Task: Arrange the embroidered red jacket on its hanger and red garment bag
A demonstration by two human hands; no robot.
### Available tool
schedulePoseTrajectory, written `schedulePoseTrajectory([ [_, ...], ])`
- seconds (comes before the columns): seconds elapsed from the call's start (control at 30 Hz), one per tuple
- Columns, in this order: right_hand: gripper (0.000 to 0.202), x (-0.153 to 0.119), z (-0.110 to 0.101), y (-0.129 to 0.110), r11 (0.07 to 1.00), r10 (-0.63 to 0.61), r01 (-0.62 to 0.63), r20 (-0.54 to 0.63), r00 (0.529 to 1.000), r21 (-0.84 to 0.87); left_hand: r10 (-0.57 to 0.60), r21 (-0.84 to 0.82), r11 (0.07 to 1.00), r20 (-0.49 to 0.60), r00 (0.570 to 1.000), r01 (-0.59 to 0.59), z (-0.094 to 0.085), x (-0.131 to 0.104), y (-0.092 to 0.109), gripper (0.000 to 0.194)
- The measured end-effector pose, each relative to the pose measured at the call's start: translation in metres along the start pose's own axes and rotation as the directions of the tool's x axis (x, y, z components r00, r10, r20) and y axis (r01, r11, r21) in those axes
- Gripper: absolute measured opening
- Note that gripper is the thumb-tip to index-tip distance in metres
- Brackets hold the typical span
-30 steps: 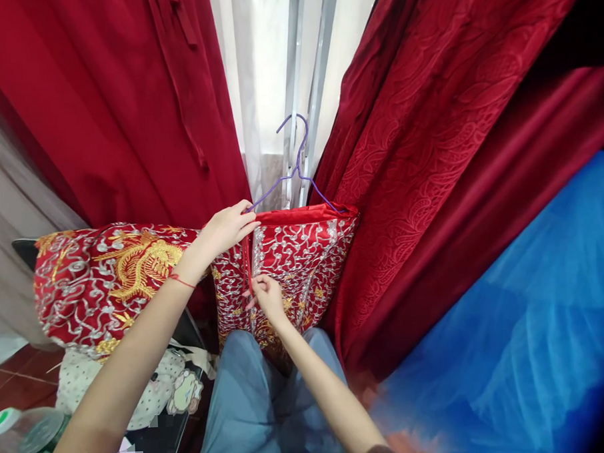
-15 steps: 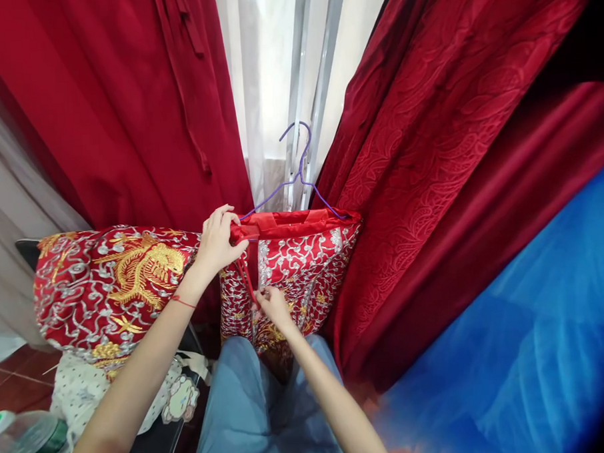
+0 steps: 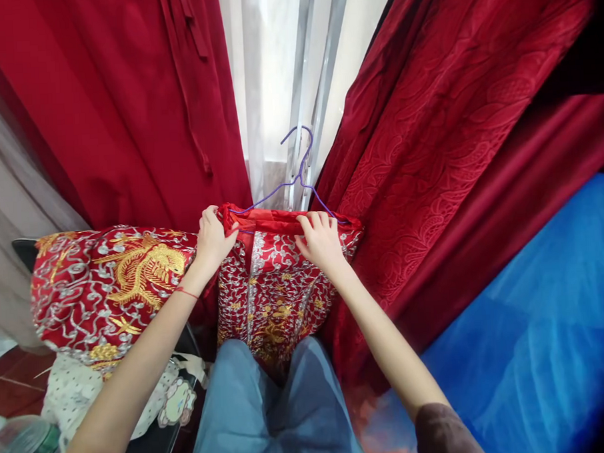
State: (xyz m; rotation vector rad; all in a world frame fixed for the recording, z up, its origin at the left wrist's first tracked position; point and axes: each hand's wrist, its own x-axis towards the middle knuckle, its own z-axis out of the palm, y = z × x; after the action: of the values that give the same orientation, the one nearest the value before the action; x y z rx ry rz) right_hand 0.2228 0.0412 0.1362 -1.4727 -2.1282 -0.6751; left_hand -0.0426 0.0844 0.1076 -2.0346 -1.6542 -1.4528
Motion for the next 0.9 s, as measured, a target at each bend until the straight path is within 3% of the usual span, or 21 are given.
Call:
schedulePoseTrajectory([
  [0.1, 0.039, 0.001, 0.005, 0.006, 0.993, -0.035, 0.053, 0.168, 0.985, -0.102, -0.006, 0.077, 0.997, 0.007, 1.000, 0.005, 0.000, 0.004, 0.001, 0.042],
  [0.17, 0.032, -0.003, 0.007, 0.010, 0.988, -0.052, 0.085, 0.237, 0.970, -0.130, 0.005, 0.103, 0.995, 0.049, 0.999, -0.010, -0.005, 0.006, -0.004, 0.047],
  [0.33, 0.029, -0.008, 0.002, 0.024, 0.966, -0.099, 0.143, 0.204, 0.974, -0.214, 0.038, 0.081, 0.996, 0.107, 0.994, -0.047, -0.018, 0.017, -0.016, 0.046],
  [0.47, 0.031, -0.006, -0.012, 0.032, 0.972, -0.034, 0.102, 0.304, 0.952, -0.210, -0.010, 0.082, 0.997, 0.115, 0.993, 0.000, -0.020, 0.023, -0.017, 0.032],
  [0.57, 0.029, -0.008, -0.026, 0.035, 0.975, -0.016, 0.093, 0.352, 0.936, -0.203, 0.017, 0.053, 0.998, 0.194, 0.981, -0.028, -0.024, 0.026, -0.020, 0.052],
  [0.67, 0.031, -0.013, -0.036, 0.041, 0.977, -0.010, 0.090, 0.378, 0.926, -0.195, 0.148, -0.096, 0.988, 0.415, 0.898, -0.118, -0.033, 0.032, -0.030, 0.091],
  [0.73, 0.034, -0.016, -0.038, 0.044, 0.976, -0.050, 0.130, 0.397, 0.916, -0.175, 0.138, -0.166, 0.985, 0.532, 0.835, -0.058, -0.039, 0.038, -0.036, 0.100],
  [0.77, 0.036, -0.018, -0.038, 0.045, 0.974, -0.085, 0.163, 0.410, 0.908, -0.160, 0.089, -0.178, 0.984, 0.557, 0.826, 0.014, -0.042, 0.041, -0.037, 0.093],
  [0.83, 0.037, -0.020, -0.037, 0.044, 0.964, -0.164, 0.239, 0.442, 0.882, -0.120, -0.035, -0.183, 0.971, 0.526, 0.850, 0.153, -0.043, 0.044, -0.034, 0.073],
  [0.9, 0.039, -0.022, -0.038, 0.042, 0.952, -0.218, 0.294, 0.479, 0.851, -0.088, -0.135, -0.149, 0.965, 0.417, 0.899, 0.214, -0.040, 0.045, -0.026, 0.066],
])
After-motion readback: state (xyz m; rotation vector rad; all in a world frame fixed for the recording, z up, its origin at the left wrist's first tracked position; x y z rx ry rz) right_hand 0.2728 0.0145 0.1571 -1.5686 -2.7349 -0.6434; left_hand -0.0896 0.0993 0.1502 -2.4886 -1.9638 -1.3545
